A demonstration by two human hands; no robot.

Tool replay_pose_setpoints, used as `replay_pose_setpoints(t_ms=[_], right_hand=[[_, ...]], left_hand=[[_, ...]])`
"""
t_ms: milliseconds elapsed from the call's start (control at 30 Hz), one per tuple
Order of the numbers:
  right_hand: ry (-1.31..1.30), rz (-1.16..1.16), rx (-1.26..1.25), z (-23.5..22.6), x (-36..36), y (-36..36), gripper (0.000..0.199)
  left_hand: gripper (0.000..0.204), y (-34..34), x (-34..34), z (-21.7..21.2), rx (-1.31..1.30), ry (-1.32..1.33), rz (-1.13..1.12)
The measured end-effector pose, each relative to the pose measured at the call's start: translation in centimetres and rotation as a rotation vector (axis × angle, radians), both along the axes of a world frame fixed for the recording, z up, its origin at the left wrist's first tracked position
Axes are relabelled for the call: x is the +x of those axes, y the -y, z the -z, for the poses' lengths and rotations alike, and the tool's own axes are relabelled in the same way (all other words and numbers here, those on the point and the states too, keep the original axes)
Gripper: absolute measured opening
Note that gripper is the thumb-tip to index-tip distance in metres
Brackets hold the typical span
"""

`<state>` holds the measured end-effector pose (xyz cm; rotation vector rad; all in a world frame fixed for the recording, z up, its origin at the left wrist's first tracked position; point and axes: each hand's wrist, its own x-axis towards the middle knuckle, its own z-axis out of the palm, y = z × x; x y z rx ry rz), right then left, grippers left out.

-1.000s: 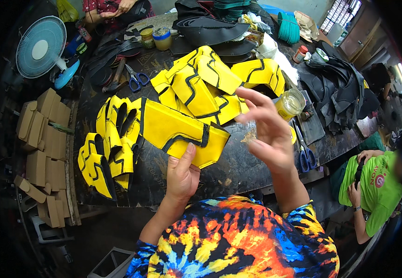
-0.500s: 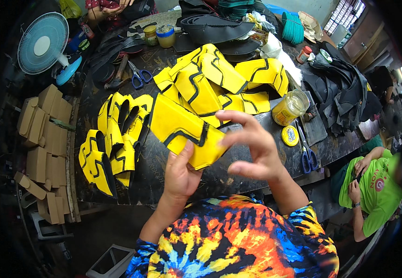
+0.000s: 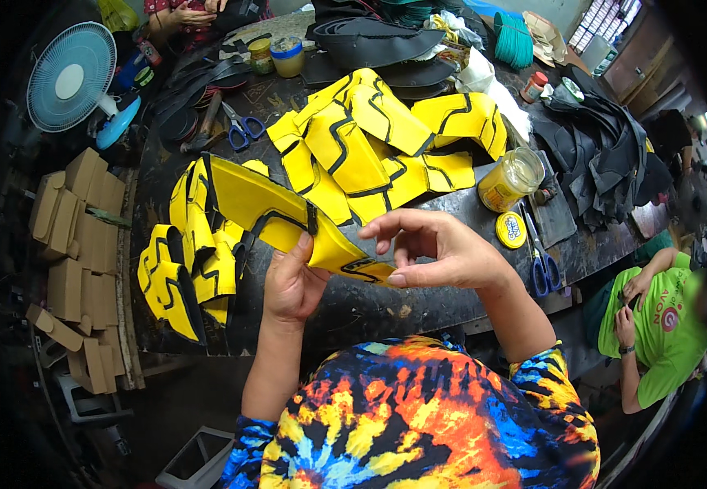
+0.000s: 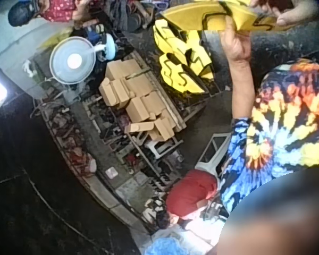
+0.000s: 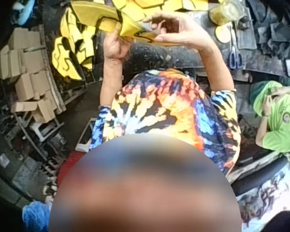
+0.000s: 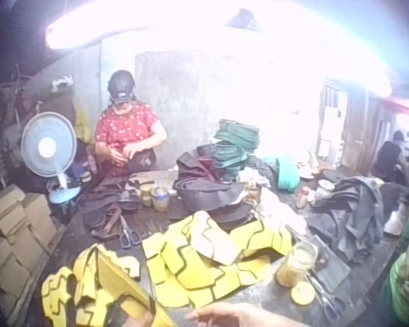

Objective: The person repeatedly picks up yellow fabric pieces with black trim from a table, folds and aligns the edges by hand, and places them back on the table. The hands handle the pieces one at a time, turning them over and pressing the seams.

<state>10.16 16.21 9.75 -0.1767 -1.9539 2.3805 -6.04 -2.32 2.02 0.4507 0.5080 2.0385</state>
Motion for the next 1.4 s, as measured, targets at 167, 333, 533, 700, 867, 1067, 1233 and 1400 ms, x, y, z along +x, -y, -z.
replay_pose_setpoints(t_ms=[167,333,533,700,867,1067,1233,1400], right_hand=[[-0.046,-0.01,0.098,0.3,-0.3,0.1,0.036],[-0.125,0.12,0.209,0.3,-0.1,0.3,0.032],[-0.294,0.453,0.692,0.3,0.1,1.1,0.035],[-0.46,0.574,1.317,0.7,-0.2,2.0,0.041],[-0.564,0.49,1.189,-0.2,0.5,2.1,0.038],[-0.35,0.636,1.313,0.1,-0.6,1.9,0.05],[-0.406,0.604,1.474,1.2,1.0,2.0,0.04],[-0.205,0.827,1.439,-1.0,6.1,-3.6,0.043]], left_hand=[[0.042,0.0,0.0,0.1,-0.009,-0.037,-0.029],[0.042,0.1,-0.1,0.2,-0.021,0.009,-0.02],[0.049,-0.1,1.0,-0.2,0.084,0.33,0.232],[0.05,-0.1,2.2,-0.8,0.166,0.524,0.234],[0.051,-0.2,2.3,-1.1,0.176,0.539,0.213],[0.052,-0.3,2.5,-1.0,0.175,0.517,0.192],[0.051,-0.8,2.7,-1.2,0.159,0.414,0.168],[0.043,-0.6,3.1,-2.1,-0.084,0.13,-0.269]])
